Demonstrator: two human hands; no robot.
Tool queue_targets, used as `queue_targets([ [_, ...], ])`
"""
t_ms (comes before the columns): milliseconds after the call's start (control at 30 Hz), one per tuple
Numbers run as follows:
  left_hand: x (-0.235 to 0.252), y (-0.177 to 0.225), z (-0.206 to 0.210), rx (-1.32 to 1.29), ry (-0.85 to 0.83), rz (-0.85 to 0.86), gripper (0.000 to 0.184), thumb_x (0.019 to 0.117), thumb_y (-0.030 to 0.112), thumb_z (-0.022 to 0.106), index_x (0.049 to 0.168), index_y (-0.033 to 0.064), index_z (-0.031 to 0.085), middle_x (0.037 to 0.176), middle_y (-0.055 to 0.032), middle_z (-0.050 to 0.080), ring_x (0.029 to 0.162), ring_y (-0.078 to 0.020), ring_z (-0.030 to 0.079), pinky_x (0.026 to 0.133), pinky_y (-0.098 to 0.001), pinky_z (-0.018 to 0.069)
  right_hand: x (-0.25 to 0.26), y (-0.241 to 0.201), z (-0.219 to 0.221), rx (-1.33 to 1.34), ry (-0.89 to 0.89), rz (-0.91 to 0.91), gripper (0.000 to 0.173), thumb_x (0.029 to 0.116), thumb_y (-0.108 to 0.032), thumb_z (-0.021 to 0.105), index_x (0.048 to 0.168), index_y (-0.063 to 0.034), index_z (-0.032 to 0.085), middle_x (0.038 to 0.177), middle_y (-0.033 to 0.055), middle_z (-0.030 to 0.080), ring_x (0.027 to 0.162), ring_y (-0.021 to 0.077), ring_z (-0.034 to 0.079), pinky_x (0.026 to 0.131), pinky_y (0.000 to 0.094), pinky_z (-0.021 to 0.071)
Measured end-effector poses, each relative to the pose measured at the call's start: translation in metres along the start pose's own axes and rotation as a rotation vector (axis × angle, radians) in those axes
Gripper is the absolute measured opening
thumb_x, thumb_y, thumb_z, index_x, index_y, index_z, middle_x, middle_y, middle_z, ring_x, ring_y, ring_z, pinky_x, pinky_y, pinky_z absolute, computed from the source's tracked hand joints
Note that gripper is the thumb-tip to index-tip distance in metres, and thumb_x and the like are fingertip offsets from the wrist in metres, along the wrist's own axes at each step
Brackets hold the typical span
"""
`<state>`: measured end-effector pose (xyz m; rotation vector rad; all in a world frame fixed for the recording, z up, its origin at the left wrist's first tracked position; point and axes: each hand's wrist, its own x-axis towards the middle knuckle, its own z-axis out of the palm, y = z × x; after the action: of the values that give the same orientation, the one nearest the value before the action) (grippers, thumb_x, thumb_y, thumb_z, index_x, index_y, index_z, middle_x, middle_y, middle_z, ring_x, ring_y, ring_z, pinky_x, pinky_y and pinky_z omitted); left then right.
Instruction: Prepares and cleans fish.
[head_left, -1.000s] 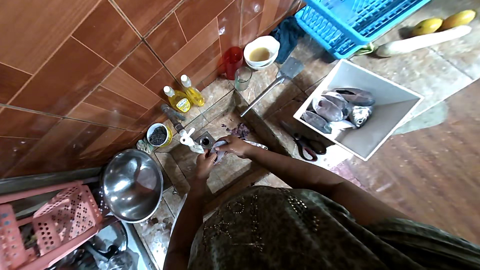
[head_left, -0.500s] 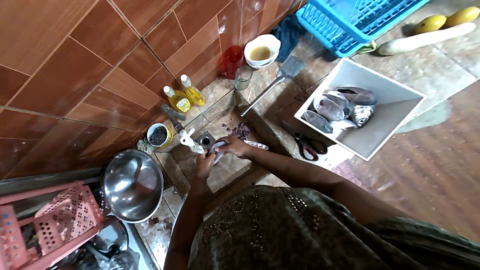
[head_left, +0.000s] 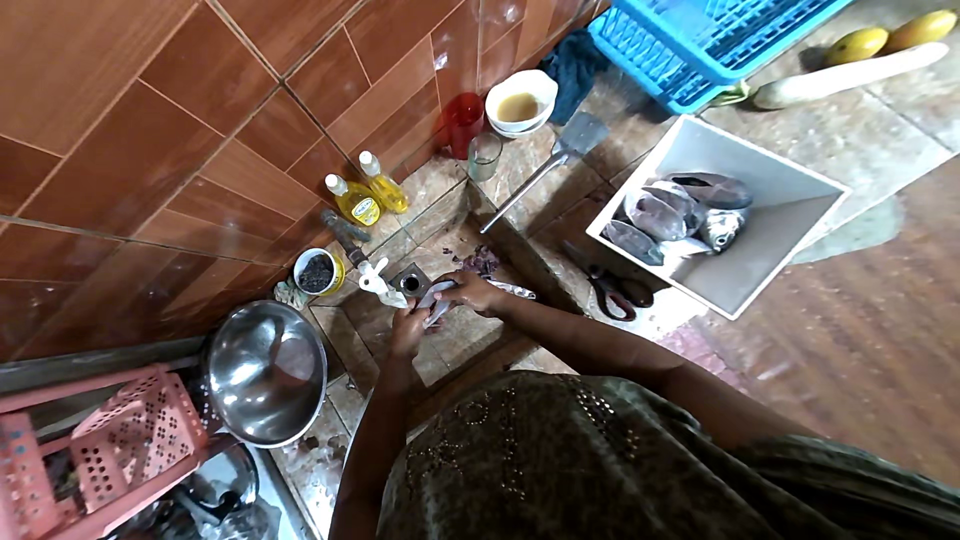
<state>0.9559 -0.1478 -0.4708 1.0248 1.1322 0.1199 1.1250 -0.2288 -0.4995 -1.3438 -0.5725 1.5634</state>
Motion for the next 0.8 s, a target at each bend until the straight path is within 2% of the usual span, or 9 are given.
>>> queue_targets([
  [100,-0.003,0.003,-0.005,-0.086,-0.049,-0.047,0.033,0.1026,0.006,0.041,0.129,-0.0055,0.056,0.102,-0.0211,0.07,0.084,-0.0313,0.073,0.074,-0.0472,0.0628,-0.003,-0.01,-0.004,-0.017,-0.012,0.036,0.029,0.0996,-0.007,0.064,0.127,-0.0002,0.062,0.112,0.0128,0.068,0.091,0.0164,0.068,0.082,0.0337,0.059],
  [233,-0.008,0.008,-0.004,-0.01,-0.055,-0.028,0.026,0.1026,0.003,0.05,0.125,-0.0064,0.058,0.104,-0.0203,0.069,0.086,-0.0296,0.072,0.074,-0.0454,0.0634,-0.003,-0.006,-0.005,-0.028,-0.053,-0.001,0.027,0.0992,-0.007,0.065,0.126,-0.0034,0.064,0.11,0.0104,0.069,0.086,0.0144,0.068,0.076,0.0316,0.0588],
  [300,-0.007,0.007,-0.004,0.051,-0.057,-0.013,0.027,0.1012,0.001,0.054,0.127,-0.0063,0.057,0.107,-0.0203,0.068,0.086,-0.0285,0.072,0.074,-0.044,0.0638,-0.002,-0.004,-0.004,0.0,-0.065,-0.013,0.027,0.0983,-0.007,0.066,0.125,-0.0034,0.065,0.109,0.0105,0.07,0.087,0.0154,0.069,0.077,0.033,0.0597],
  [467,-0.001,0.0,-0.005,0.096,-0.061,-0.023,0.032,0.0963,-0.005,0.056,0.128,-0.0059,0.055,0.106,-0.0197,0.068,0.08,-0.0255,0.072,0.07,-0.0399,0.0634,0.0,0.002,-0.003,-0.03,-0.08,-0.031,0.028,0.0963,-0.011,0.07,0.123,-0.0038,0.067,0.109,0.0096,0.071,0.085,0.0149,0.069,0.077,0.033,0.0595],
  [667,0.005,-0.001,0.001,0.166,-0.02,-0.048,0.034,0.0968,-0.006,0.053,0.131,-0.0056,0.053,0.104,-0.0199,0.069,0.077,-0.0234,0.072,0.069,-0.0371,0.0628,-0.001,0.004,0.002,-0.005,-0.045,0.023,0.028,0.0974,-0.011,0.069,0.124,-0.0048,0.066,0.11,0.0094,0.07,0.086,0.014,0.068,0.077,0.0322,0.059],
  [800,0.002,0.002,-0.005,-0.043,-0.085,-0.095,0.032,0.1024,0.002,0.044,0.133,-0.0042,0.053,0.106,-0.0211,0.069,0.087,-0.0291,0.072,0.078,-0.0447,0.062,0.001,0.011,-0.008,0.068,-0.014,0.028,0.03,0.0998,-0.011,0.065,0.13,-0.0053,0.063,0.112,0.0099,0.069,0.084,0.0151,0.067,0.075,0.0327,0.0586],
])
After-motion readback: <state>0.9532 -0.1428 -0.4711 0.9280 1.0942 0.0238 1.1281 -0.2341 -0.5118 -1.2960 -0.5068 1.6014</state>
